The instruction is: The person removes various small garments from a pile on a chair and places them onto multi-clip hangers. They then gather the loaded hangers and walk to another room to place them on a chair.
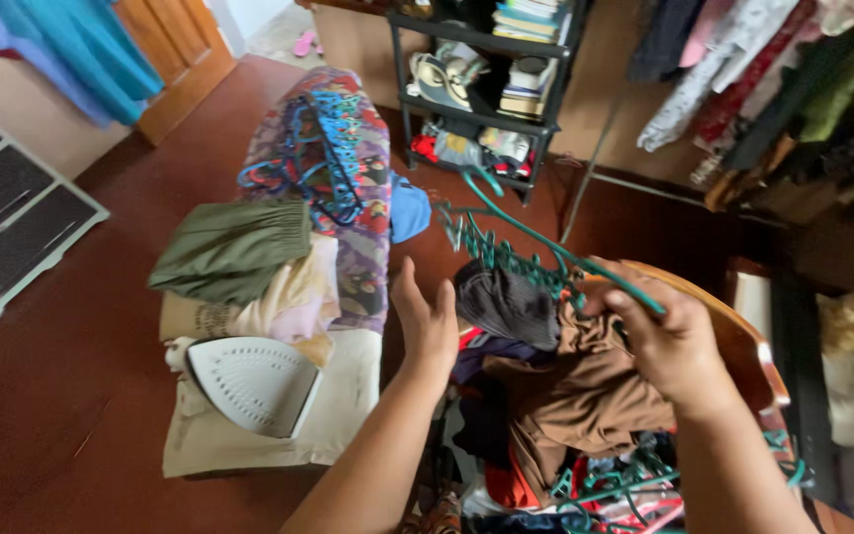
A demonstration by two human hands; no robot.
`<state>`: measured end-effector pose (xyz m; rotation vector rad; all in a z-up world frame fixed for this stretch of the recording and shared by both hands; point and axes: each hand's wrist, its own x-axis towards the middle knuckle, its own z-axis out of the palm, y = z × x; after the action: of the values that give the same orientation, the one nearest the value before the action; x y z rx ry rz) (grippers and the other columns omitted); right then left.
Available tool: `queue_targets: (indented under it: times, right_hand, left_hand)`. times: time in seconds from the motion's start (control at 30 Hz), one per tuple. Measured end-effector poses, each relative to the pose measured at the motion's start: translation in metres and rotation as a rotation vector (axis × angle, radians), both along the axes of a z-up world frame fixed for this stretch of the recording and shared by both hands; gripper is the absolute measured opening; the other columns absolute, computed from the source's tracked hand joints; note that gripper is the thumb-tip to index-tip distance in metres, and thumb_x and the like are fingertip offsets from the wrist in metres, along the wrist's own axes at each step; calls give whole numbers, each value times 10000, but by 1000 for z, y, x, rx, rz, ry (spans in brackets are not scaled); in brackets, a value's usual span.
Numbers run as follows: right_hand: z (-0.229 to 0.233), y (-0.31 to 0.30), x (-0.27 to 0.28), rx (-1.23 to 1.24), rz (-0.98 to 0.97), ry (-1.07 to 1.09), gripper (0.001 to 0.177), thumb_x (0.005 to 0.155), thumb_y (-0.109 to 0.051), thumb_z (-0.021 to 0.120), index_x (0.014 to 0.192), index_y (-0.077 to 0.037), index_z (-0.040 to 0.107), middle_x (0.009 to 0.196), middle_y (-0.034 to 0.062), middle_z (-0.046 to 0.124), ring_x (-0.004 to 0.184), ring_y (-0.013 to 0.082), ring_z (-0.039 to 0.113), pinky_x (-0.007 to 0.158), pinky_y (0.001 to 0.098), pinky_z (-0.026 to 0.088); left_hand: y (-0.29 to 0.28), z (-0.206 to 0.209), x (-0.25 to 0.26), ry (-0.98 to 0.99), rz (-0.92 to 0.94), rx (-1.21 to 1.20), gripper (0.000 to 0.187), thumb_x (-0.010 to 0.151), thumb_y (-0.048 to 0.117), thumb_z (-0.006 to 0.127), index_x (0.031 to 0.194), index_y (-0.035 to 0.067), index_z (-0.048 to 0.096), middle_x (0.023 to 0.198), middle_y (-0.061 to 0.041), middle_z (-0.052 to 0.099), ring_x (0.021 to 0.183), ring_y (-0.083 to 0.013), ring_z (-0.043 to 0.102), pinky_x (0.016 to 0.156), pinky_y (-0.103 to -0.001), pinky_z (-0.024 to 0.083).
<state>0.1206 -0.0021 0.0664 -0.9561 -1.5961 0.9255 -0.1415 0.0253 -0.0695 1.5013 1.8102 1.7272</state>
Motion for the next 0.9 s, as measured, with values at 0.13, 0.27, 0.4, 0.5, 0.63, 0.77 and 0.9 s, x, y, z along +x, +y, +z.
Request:
queue_targets:
  times: [0.13,0.27,0.4,0.5,0.63,0.77,0.9]
  right_hand:
    - [11,32,-77,430,124,-235,217,966,58,616,1165,-17,660,1151,150,736,1051,270,720,940,359,555]
    - [6,62,-151,696,127,-496,610,781,94,630,1370,-61,623,1229,158,711,1109,358,661,980,434,532]
    - [-11,102,-212,868,110,-731,662,830,7,634,1475,-122,561,1244,116,696,1196,314,638,1076,469,467]
    - [-28,141,-255,907,122,-813,644,892,-67,620,1517,-167,504,1309,97,671,1278,287,599,1124,484,421]
    - [-50,183,-300,904,145,-982,644,910,-102,558,1531,-228,442,1469,7,598,1406,265,499,1173,501,331]
    - [-65,209,-335,926,159,-1135,628,952,-143,505,1565,-238,405,1531,-5,521,1435,274,445,1196,531,275]
    - [-77,223,-355,931,151,-1242,641,946,-140,500,1566,-266,397,1542,-5,499,1436,264,436,1188,556,250]
  left_hand:
    - [-27,-7,-7,-232,-54,-162,748,956,184,644,1553,-54,263,1500,-245,348,1251,-343,472,1060,-427,418]
    - [-34,-8,-16,-304,-32,-227,784,900,182,646,1552,-56,281,1289,-215,534,1040,-256,569,953,-359,510]
    - [-43,-8,-23,-331,-48,-316,789,904,257,614,1554,-51,290,1337,-266,527,1196,-342,532,1034,-402,453]
    - [-49,-4,-32,-160,18,-264,785,953,326,633,1537,-74,293,1556,-277,374,1444,-377,374,1182,-422,289]
    - [-49,13,-42,-238,-40,-195,780,1013,384,551,1568,-77,256,1625,-282,297,1500,-401,312,1211,-439,243]
    - [-50,31,-44,-393,-166,-104,843,983,482,506,1553,-65,214,1616,-256,295,1289,-338,536,1077,-406,441]
    - [-59,36,-48,-289,-150,-132,800,1043,447,494,1577,-81,216,1507,-267,412,1268,-324,538,1141,-409,380]
